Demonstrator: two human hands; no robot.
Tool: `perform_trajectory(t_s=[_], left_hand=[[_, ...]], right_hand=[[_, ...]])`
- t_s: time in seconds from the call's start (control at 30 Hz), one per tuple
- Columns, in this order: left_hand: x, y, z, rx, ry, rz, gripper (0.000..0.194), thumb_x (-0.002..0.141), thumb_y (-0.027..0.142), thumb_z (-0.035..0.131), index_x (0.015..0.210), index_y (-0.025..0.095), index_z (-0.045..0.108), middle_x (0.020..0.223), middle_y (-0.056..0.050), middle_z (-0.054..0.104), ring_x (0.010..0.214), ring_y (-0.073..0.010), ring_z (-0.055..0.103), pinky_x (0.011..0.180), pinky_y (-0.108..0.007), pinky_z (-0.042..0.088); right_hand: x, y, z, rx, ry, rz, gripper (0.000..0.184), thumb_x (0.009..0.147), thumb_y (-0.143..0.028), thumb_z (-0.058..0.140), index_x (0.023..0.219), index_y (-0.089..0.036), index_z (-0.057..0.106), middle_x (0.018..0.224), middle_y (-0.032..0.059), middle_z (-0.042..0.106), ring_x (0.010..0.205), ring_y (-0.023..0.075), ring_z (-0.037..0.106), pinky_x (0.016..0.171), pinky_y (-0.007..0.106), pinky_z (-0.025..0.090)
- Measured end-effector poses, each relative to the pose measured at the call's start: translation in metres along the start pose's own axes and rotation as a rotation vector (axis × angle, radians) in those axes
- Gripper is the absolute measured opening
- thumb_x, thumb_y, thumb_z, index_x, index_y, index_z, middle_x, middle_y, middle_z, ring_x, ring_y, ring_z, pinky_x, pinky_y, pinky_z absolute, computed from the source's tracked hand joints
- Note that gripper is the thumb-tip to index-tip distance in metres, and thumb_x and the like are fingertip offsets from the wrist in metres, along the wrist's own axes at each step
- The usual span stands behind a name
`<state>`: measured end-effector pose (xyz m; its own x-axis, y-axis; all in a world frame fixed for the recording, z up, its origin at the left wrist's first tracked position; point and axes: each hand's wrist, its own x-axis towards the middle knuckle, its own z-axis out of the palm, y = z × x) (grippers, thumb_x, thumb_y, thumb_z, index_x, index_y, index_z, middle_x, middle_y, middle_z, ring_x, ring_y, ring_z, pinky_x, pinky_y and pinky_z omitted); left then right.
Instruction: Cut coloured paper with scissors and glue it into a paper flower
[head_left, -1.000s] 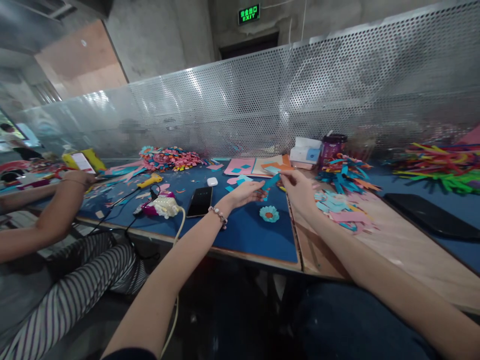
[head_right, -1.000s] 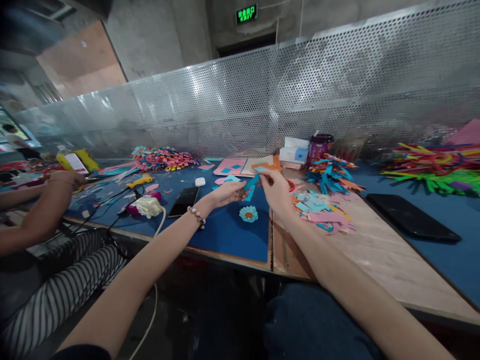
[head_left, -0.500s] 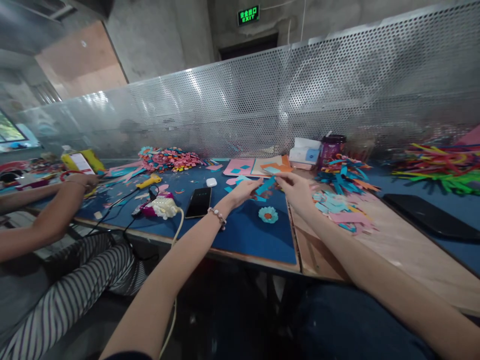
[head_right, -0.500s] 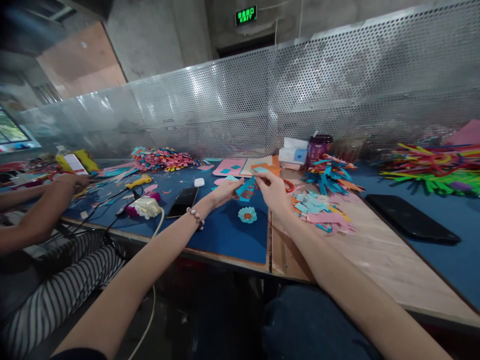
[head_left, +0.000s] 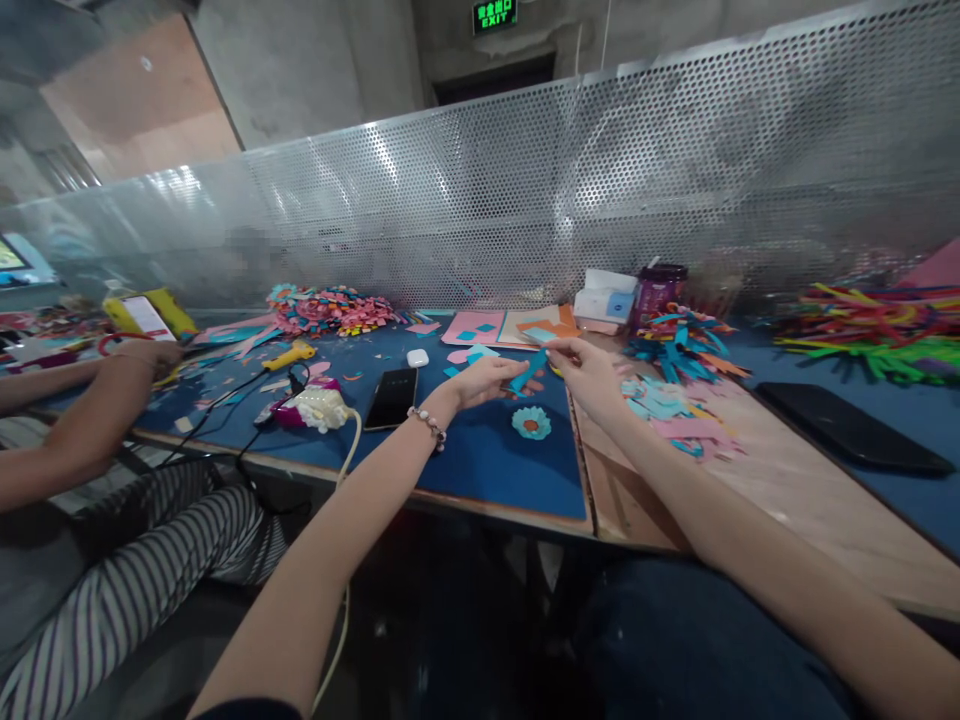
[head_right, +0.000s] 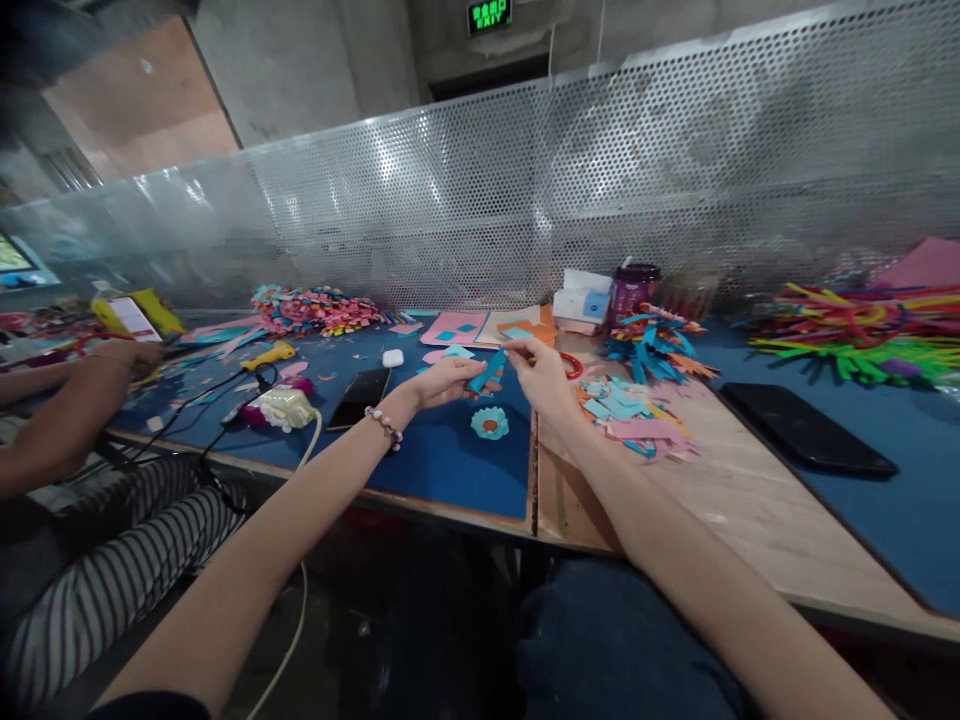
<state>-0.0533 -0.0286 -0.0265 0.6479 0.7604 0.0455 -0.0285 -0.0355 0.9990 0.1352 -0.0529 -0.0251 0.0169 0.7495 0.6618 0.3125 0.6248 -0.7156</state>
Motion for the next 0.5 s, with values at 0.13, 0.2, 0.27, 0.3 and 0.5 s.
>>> perform_trajectory(t_s=[0.13, 0.2, 0.27, 0.3, 0.5], left_hand=[[-0.0005, -0.0013, -0.0009, 0.009, -0.086, -0.018, 0.04, 0.078, 0.041, 0.064, 0.105, 0.011, 0.067, 0.1, -0.015, 0.067, 0.079, -0.0144, 0.062, 0.071, -0.027, 0.048], [-0.0007, -0.0013, 0.0, 0.012, -0.102, -0.003, 0.039, 0.079, 0.042, 0.064, 0.103, 0.011, 0.068, 0.099, -0.015, 0.066, 0.079, -0.0147, 0.062, 0.072, -0.028, 0.048], [-0.0003, -0.0016, 0.001, 0.007, -0.098, 0.023, 0.038, 0.079, 0.042, 0.063, 0.102, 0.011, 0.068, 0.096, -0.014, 0.066, 0.078, -0.015, 0.062, 0.073, -0.03, 0.048], [0.0002, -0.002, 0.0014, 0.006, -0.089, 0.038, 0.038, 0.08, 0.042, 0.062, 0.102, 0.011, 0.068, 0.094, -0.013, 0.066, 0.078, -0.0152, 0.062, 0.074, -0.031, 0.048], [0.0068, -0.0079, 0.0007, 0.077, -0.005, 0.09, 0.04, 0.08, 0.044, 0.06, 0.102, 0.012, 0.068, 0.092, -0.013, 0.067, 0.082, -0.0186, 0.064, 0.08, -0.038, 0.048]], right_hand=[[0.0003, 0.0009, 0.0, -0.079, -0.024, -0.047, 0.02, 0.081, -0.029, 0.053, 0.09, -0.017, 0.066, 0.089, 0.0057, 0.069, 0.081, 0.018, 0.061, 0.076, 0.033, 0.047], [0.0008, 0.0037, 0.0004, -0.112, -0.026, -0.073, 0.02, 0.082, -0.029, 0.052, 0.091, -0.018, 0.066, 0.091, 0.0055, 0.068, 0.083, 0.0182, 0.061, 0.077, 0.034, 0.047], [0.0009, 0.0064, 0.0012, -0.142, -0.012, -0.112, 0.02, 0.084, -0.029, 0.051, 0.092, -0.019, 0.066, 0.092, 0.0051, 0.068, 0.085, 0.0185, 0.06, 0.079, 0.035, 0.046], [0.0007, 0.0074, 0.0017, -0.156, -0.006, -0.134, 0.02, 0.084, -0.03, 0.051, 0.092, -0.019, 0.066, 0.093, 0.0051, 0.067, 0.087, 0.0187, 0.06, 0.08, 0.035, 0.046], [-0.0024, 0.0068, 0.0039, -0.19, 0.042, -0.185, 0.021, 0.086, -0.029, 0.051, 0.098, -0.018, 0.064, 0.095, 0.0069, 0.064, 0.086, 0.0181, 0.058, 0.078, 0.033, 0.047]])
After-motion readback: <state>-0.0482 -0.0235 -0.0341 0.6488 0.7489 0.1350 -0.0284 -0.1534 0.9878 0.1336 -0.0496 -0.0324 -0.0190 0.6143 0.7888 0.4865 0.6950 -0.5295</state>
